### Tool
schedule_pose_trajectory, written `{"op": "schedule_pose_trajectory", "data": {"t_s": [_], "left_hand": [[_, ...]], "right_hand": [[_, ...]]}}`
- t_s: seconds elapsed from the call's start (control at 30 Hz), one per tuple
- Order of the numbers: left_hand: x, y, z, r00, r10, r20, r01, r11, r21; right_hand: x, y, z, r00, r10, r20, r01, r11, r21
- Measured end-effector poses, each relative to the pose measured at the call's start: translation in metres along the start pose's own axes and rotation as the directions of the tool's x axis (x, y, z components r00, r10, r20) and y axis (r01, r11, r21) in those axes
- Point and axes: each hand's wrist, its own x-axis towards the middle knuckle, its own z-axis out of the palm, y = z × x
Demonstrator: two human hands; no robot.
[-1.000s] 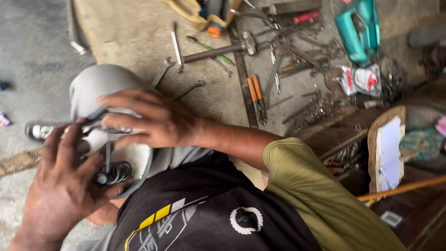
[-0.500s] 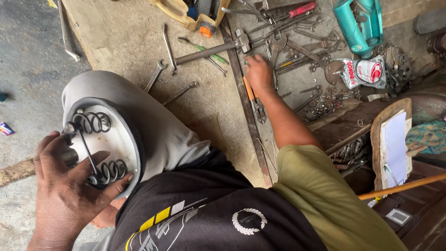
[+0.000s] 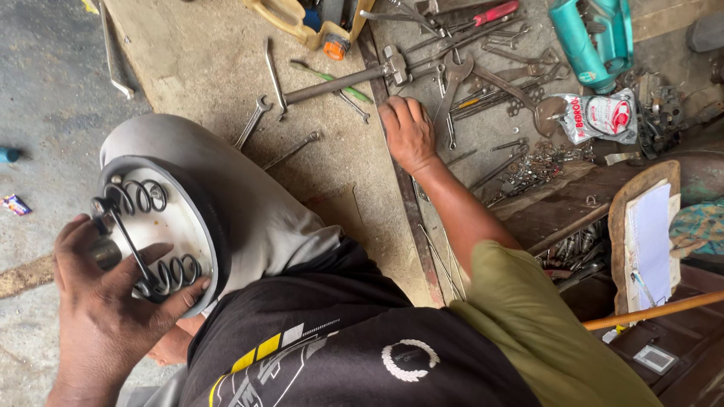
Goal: The person sits on the floor and works on a mechanical assembly containing springs and a metal casing. They use a thin metal wire to manipulate the internal components, repeatedly inserting and adjusting the wire within the device while holding it with both hands.
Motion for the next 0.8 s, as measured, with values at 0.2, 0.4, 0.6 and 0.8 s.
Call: {"op": "schedule_pose_trajectory", "data": {"t_s": [0.2, 0.4, 0.6, 0.8], "left_hand": [[-0.009, -0.010, 0.008, 0.998, 0.043, -0.049, -0.045, 0.998, -0.048], [-0.019, -0.013, 0.010, 0.997, 0.006, -0.073, -0.012, 0.996, -0.089], [-0.023, -0.016, 0.011, 0.997, -0.005, -0.072, -0.003, 0.993, -0.115], [-0.023, -0.018, 0.012, 0.999, 0.018, -0.046, -0.021, 0.997, -0.068]], "right_hand": [[-0.001, -0.069, 0.006, 0.990, -0.097, 0.104, 0.032, 0.864, 0.503], [-0.027, -0.133, 0.032, 0.945, -0.288, 0.157, 0.170, 0.840, 0.515], [-0.033, -0.095, 0.017, 0.342, 0.170, 0.924, -0.892, 0.368, 0.262], [-0.068, 0.017, 0.033, 0.940, 0.317, 0.125, -0.333, 0.933, 0.137]]}}
